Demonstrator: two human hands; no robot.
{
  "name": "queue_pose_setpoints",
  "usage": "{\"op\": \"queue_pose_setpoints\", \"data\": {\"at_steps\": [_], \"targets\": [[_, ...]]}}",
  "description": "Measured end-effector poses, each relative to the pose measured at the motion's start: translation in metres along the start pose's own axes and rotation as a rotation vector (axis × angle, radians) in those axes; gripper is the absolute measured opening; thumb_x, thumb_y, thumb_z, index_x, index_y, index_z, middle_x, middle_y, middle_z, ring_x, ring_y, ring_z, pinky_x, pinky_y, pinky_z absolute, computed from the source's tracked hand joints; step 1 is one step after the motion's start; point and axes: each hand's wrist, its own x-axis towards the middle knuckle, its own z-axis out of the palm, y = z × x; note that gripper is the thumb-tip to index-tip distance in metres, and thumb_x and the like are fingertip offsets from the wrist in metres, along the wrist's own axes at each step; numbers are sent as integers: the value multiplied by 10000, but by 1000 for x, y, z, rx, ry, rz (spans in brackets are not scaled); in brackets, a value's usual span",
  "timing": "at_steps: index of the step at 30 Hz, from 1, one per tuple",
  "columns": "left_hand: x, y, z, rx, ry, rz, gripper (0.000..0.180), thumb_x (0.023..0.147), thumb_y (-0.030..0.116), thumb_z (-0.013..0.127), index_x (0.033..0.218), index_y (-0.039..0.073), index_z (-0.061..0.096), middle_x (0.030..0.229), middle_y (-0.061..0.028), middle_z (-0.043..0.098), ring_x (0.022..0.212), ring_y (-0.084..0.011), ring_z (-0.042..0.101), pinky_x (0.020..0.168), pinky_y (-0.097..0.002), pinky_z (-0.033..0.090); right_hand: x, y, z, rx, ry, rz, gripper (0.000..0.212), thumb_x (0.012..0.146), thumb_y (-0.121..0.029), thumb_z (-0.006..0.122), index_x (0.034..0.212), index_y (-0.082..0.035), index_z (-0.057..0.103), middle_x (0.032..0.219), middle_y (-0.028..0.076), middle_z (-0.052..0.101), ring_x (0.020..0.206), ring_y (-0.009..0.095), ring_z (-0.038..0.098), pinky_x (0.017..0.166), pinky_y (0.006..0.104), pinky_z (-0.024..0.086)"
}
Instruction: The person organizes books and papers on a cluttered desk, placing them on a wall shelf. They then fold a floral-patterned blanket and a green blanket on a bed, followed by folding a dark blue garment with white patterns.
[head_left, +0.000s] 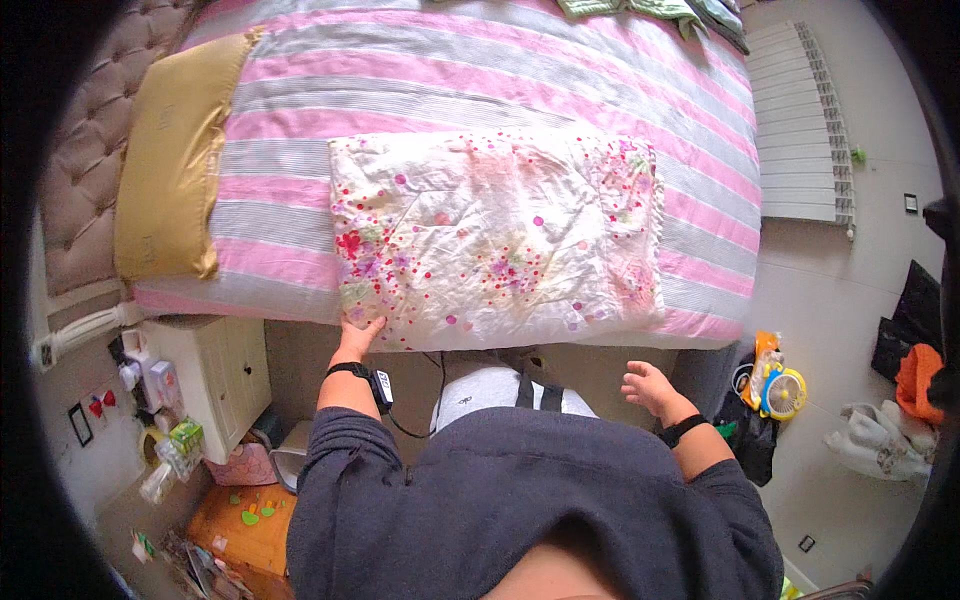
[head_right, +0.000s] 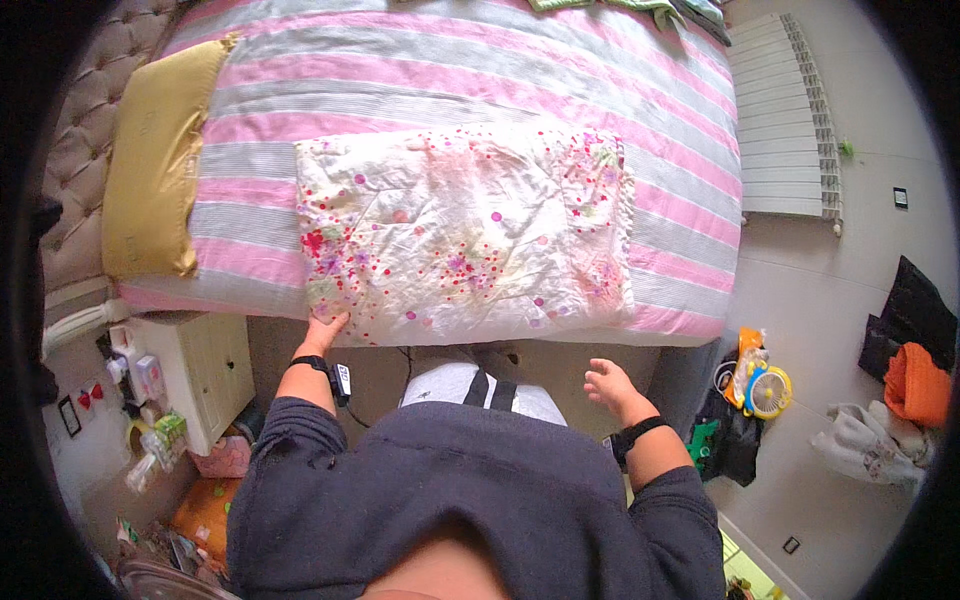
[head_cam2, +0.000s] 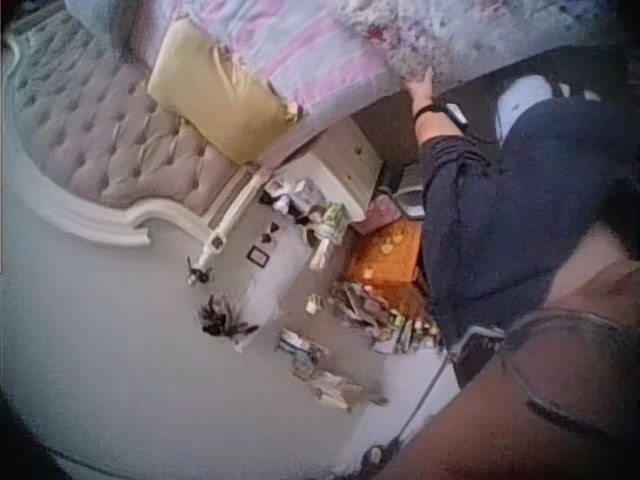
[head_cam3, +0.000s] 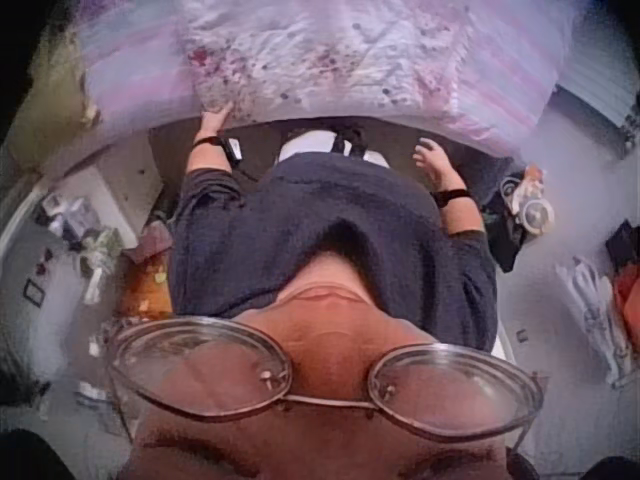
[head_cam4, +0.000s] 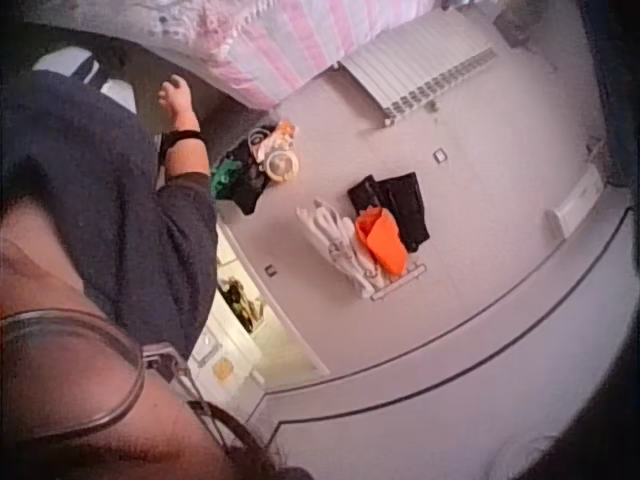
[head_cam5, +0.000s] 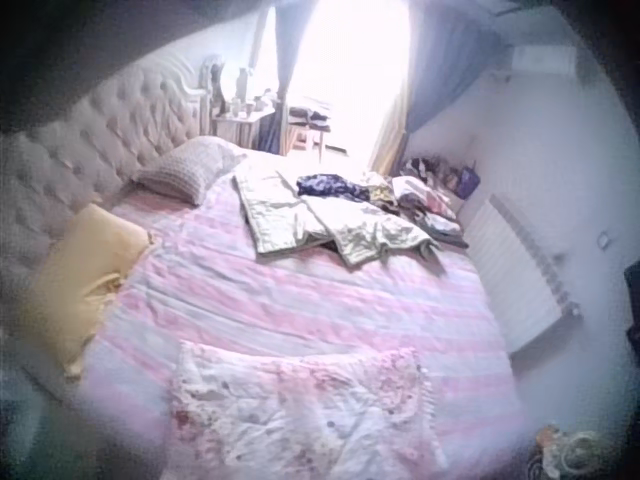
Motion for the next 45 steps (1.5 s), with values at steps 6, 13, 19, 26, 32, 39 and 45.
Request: {"op": "queue_pose_setpoints", "data": {"at_steps": [6,13,19,26,32,39,45], "targets": [[2,0,16,11,119,-88,813,596,229,810,1241,6,369,1192,-136,495,1088,-253,483,918,-361,393,-22,-21,16,112,-48,-6,418,853,-81,505,1253,-53,391,1039,105,544,862,179,564,704,303,482],[-60,105,1,-215,-212,-35,555,650,73,633,1170,-21,463,1063,-115,564,957,-234,552,841,-338,436,-10,-26,26,156,-171,-115,382,855,-73,497,1226,-52,408,987,97,562,840,163,569,698,292,485],[-127,271,95,68,-580,356,669,651,34,540,1286,-1,336,976,-62,512,823,-153,497,732,-265,426,12,4,-18,304,-122,-162,365,833,-66,531,1180,-51,418,911,81,568,773,155,571,673,293,486],[-209,332,346,602,-833,753,934,749,227,618,1408,63,-23,1218,-244,471,1094,-310,495,914,-343,393,37,57,-109,484,-41,-204,362,837,-85,497,1189,-41,426,853,67,578,687,123,560,557,250,464],[-210,270,358,696,-970,707,870,856,272,573,1398,97,-85,1366,-213,325,1149,-292,474,944,-350,381,112,70,-147,262,111,-376,508,809,-241,580,1220,2,407,928,119,590,797,200,577,665,305,476],[-203,158,145,843,-101,335,445,818,205,528,1222,32,454,1084,-212,581,1002,-310,572,856,-369,446,163,-50,-135,-159,363,-653,1045,635,-567,682,1360,15,206,1370,245,271,1277,353,272,1029,409,273],[-333,6,44,765,186,-259,404,782,159,528,1156,8,506,1069,-189,590,1007,-291,567,855,-368,447,195,-132,-105,-152,303,-594,1233,541,-587,738,1375,35,76,1408,251,185,1319,344,182,1060,398,226]]}}
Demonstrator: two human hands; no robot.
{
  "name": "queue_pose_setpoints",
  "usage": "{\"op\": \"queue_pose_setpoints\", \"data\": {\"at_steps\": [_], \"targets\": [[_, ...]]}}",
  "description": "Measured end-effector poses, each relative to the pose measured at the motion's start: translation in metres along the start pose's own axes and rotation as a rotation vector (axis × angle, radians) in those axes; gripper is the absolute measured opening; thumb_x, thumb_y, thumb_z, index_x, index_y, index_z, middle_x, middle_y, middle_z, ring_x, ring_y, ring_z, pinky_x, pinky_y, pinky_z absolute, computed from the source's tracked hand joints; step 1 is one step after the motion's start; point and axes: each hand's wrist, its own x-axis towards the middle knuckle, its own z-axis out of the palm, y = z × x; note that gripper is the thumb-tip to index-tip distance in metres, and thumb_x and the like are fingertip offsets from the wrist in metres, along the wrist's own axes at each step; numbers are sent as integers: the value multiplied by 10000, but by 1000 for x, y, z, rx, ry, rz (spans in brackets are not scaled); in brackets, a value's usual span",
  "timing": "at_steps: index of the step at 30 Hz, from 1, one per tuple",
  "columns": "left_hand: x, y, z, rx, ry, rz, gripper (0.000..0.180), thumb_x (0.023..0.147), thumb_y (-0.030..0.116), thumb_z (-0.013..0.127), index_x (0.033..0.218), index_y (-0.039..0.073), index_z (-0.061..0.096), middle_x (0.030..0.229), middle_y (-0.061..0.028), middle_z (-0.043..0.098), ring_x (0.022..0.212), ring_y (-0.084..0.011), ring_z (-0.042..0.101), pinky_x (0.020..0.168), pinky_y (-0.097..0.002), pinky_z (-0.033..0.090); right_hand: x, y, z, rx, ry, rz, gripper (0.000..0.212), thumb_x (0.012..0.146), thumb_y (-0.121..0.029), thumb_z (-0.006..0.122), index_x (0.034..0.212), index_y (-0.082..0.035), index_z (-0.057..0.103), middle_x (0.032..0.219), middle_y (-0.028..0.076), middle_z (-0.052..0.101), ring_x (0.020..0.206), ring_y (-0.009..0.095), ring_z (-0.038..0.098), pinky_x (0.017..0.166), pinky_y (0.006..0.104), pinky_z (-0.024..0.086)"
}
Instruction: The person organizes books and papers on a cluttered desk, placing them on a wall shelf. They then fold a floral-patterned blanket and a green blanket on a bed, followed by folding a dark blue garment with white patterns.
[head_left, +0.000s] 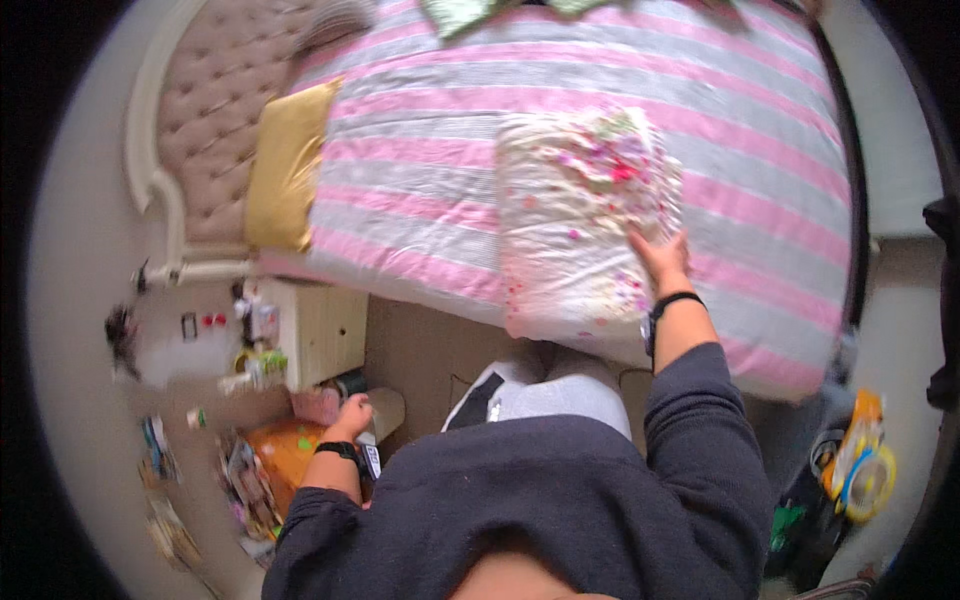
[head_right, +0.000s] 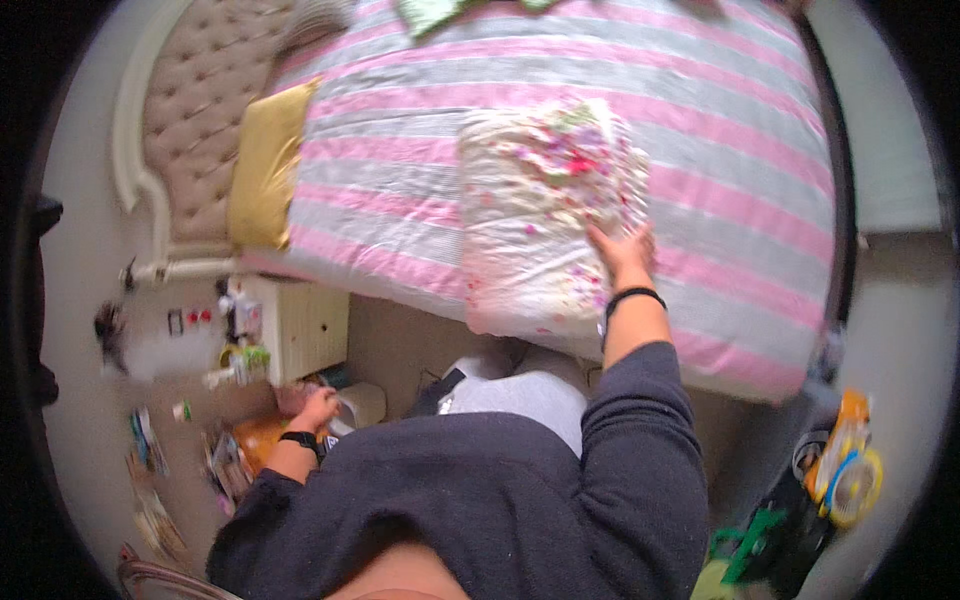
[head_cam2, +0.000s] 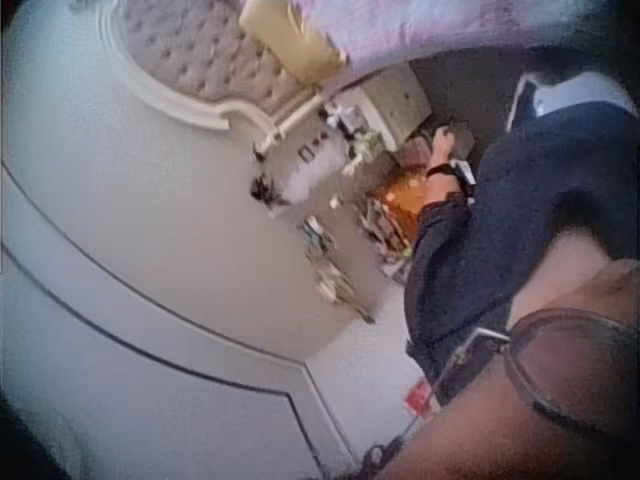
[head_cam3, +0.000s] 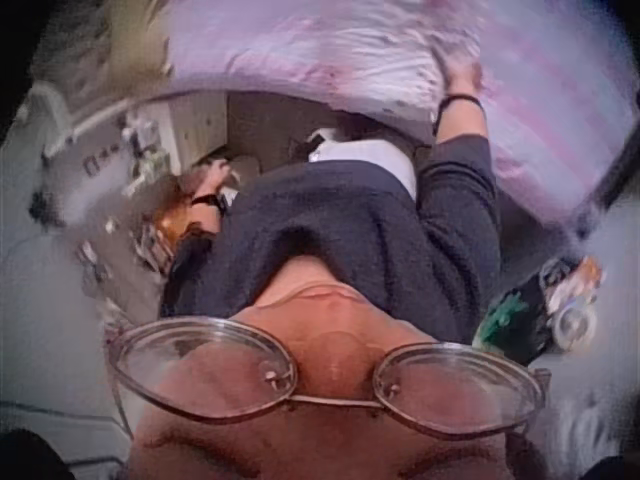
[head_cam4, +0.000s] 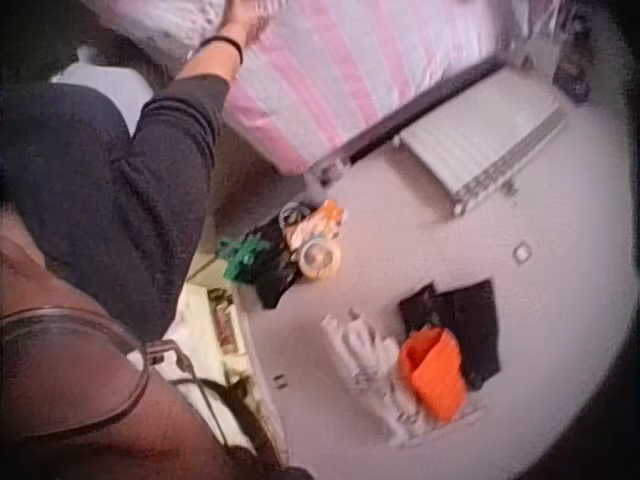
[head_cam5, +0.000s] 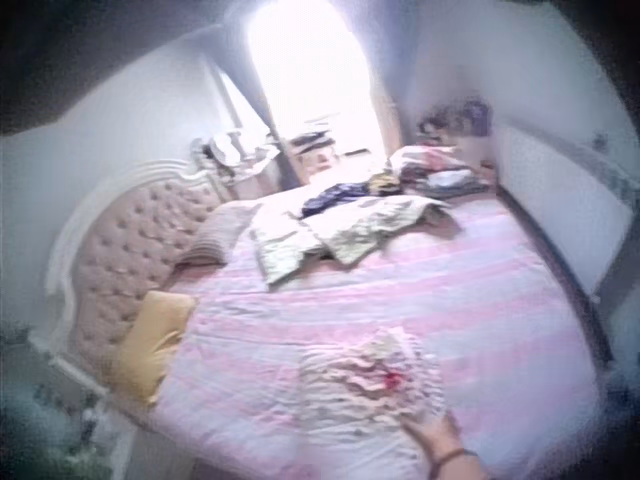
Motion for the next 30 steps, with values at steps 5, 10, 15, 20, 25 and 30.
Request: {"op": "queue_pose_setpoints", "data": {"at_steps": [5,10,15,20,25,30], "targets": [[-84,-26,45,-465,-327,-397,458,785,120,518,1229,26,457,917,-88,607,808,-182,599,607,-326,478,9,14,21,177,-30,-138,1238,509,-382,840,1352,57,46,1256,234,415,1133,350,436,988,386,327],[-85,-9,57,-562,-293,-319,392,825,88,500,1207,15,453,914,-86,611,748,-168,597,625,-299,477,7,15,7,578,-442,-154,635,670,-196,747,1189,5,439,1089,127,567,946,257,570,840,382,455],[-58,-28,70,-815,-202,-184,368,824,102,503,1184,32,475,913,-92,622,743,-150,601,625,-291,479,-36,-14,-8,818,-918,347,514,707,-311,651,1118,-28,529,989,133,625,835,293,621,777,435,505],[-32,-95,79,-719,-244,-147,359,825,100,506,1174,21,485,943,-80,615,770,-143,596,618,-278,473,-125,-66,7,919,-814,155,523,750,-356,582,1160,-37,521,1077,142,598,954,307,584,877,451,454],[19,-190,88,-779,-181,-143,357,778,114,536,1125,32,535,883,-103,628,744,-178,607,641,-324,480,-239,-175,33,970,-813,-114,541,811,-370,491,1207,-2,464,1134,161,559,1039,321,537,930,451,412],[81,-286,99,-824,30,-130,299,771,122,512,1052,49,582,925,-134,631,835,-243,608,742,-355,477,-312,-299,81,951,-965,-513,470,915,-380,356,1161,-1,484,1153,151,545,1005,303,554,890,415,447]]}}
